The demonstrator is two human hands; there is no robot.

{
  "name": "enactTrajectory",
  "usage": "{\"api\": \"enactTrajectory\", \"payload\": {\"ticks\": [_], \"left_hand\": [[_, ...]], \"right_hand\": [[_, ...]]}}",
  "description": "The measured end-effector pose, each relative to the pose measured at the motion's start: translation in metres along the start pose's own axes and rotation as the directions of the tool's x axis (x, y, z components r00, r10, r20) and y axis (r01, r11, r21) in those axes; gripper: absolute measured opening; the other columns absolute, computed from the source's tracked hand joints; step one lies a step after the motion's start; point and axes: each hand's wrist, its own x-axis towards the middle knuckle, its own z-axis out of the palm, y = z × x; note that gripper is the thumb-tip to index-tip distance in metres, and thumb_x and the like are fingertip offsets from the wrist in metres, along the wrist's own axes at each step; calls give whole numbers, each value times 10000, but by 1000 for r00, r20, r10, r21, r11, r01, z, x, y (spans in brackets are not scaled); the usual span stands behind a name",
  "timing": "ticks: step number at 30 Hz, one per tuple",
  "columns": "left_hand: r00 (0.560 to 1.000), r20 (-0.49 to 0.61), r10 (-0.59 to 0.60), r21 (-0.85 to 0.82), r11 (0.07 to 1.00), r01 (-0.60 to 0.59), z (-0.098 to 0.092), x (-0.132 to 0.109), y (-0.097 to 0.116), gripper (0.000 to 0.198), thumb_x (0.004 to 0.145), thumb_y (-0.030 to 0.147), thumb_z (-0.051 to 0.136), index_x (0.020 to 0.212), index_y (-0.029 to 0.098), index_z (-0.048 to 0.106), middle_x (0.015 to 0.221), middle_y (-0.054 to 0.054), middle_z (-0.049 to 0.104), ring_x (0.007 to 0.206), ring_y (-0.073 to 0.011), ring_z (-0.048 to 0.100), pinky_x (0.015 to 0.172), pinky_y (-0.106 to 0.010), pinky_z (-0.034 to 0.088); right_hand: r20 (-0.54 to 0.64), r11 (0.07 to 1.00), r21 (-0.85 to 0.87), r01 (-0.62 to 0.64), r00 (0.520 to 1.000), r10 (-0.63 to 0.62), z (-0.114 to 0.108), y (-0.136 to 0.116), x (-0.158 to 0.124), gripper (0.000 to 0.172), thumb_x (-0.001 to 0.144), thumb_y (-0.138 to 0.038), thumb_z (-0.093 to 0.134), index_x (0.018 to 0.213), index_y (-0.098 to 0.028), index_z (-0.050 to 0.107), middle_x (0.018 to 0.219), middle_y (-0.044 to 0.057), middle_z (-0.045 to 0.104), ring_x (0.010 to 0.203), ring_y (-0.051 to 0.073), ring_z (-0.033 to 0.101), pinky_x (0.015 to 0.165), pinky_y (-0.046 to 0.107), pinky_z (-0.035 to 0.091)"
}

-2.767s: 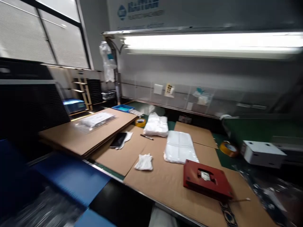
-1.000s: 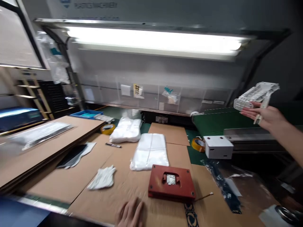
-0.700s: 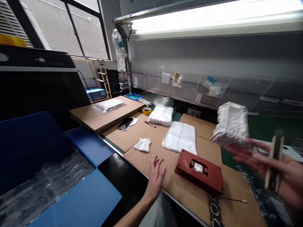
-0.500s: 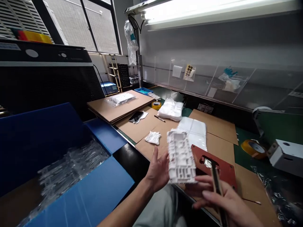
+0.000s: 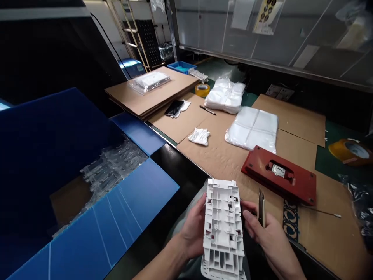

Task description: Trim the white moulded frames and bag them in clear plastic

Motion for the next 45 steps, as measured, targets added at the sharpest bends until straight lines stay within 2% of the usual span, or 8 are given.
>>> {"api": "enactTrajectory", "payload": {"ticks": [4,8,14,18,27,33,42,45], "left_hand": [[997,-1,-80,-12,997,80,-1,-3,-3,837,946,703,301,1337,22,591,1197,-251,707,973,-370,729,859,-440,531],[990,-32,-139,-83,987,136,-2,-9,-5,809,962,682,306,1293,15,622,1154,-232,728,1050,-369,704,940,-457,502],[980,-67,-186,-110,978,178,-1,-11,-5,814,944,697,347,1286,13,627,1144,-231,733,1090,-378,690,1017,-492,458],[979,-82,-186,-107,978,177,-1,-8,-4,780,952,675,357,1307,30,615,1159,-224,731,1042,-352,713,993,-469,483],[970,-94,-226,-72,973,220,-6,-8,-6,787,915,700,411,1277,38,635,1086,-236,747,887,-382,750,838,-495,562],[960,-86,-265,-126,959,254,-5,-6,-8,796,919,708,392,1307,48,610,1068,-218,754,872,-377,751,801,-472,571],[954,-71,-291,-149,949,278,-6,-5,-12,793,925,705,391,1358,66,571,1136,-232,731,897,-377,740,845,-492,538],[957,-106,-271,-155,955,254,-5,-5,-12,772,947,675,377,1383,60,546,1157,-229,725,973,-381,724,922,-510,507]], "right_hand": [[31,978,194,-71,997,66,10,4,-11,532,780,-514,799,1172,-176,675,729,-2,601,600,107,474,549,226,449],[45,962,262,-84,996,75,15,6,-20,440,811,-490,782,1105,-178,684,699,-16,585,559,79,425,493,191,407],[51,922,365,-130,992,119,17,15,-24,452,772,-503,809,1060,-178,683,630,-26,586,446,49,409,387,153,331],[18,915,384,-124,992,127,17,18,-25,430,767,-489,818,1034,-179,684,652,-6,627,457,58,465,375,139,330],[63,885,457,-87,996,65,22,16,-28,310,815,-436,790,960,-184,682,605,-42,586,399,26,387,373,137,363],[67,887,447,-114,993,93,22,14,-29,296,835,-441,771,940,-183,671,629,-26,607,421,45,458,362,132,351],[46,891,440,-113,994,104,21,19,-30,298,850,-452,752,940,-185,657,626,-23,616,418,72,510,353,155,367],[46,895,430,-115,993,106,21,20,-29,306,846,-458,753,940,-183,658,620,-19,627,415,77,511,354,164,370]]}}
